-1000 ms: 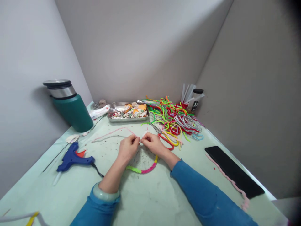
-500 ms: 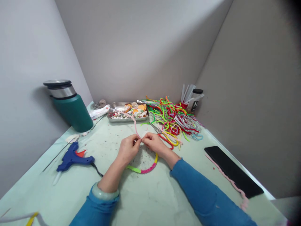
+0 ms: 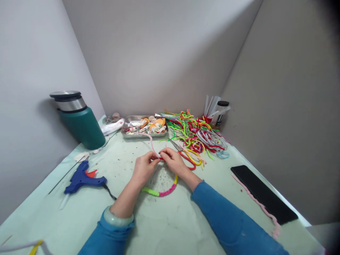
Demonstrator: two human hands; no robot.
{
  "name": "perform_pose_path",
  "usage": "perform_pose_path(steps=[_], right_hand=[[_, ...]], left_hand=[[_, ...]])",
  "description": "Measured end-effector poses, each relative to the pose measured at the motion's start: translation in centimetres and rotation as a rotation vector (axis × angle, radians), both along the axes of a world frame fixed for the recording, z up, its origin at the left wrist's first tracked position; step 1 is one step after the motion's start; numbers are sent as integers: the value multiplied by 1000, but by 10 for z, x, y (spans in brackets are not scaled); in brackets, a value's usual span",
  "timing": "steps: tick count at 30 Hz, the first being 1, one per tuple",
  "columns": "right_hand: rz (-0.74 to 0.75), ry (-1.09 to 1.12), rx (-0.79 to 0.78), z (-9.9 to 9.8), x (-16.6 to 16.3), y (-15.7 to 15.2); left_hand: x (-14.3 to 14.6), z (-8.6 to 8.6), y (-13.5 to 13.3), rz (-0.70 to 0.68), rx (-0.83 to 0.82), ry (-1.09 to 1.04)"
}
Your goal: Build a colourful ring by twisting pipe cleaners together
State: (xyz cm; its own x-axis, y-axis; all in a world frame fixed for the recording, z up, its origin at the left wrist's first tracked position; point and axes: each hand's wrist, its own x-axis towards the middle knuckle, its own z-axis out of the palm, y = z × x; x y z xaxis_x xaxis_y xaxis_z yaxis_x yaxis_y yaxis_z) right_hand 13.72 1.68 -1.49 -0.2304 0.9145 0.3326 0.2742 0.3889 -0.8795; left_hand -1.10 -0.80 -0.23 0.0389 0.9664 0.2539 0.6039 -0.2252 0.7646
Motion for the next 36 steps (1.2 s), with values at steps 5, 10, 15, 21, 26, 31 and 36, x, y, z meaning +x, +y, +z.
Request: perform_pose_path(steps=[5,10,15,21,26,31,36], right_hand=[[89,-2,168,5,0,-2],[132,9,196,5,-1,-4],[136,-29,264,7,-2,-6],[182,-57,284,9,-1,-9],[199,-44,269,9,3,-7],[242,-67,287,10,9,-5],[275,-108,314,7,13,-1]], left_hand=[[3,1,-1,28,0,17],[3,0,-1,67,-30,47],[1,-3,0,55,-30,93],[1,-1,-2,39,-29,94],[-1,2,0,56,-106,25],[-3,-2,4,-60,-223,-281],[0,3,1,-32,-389,-526]])
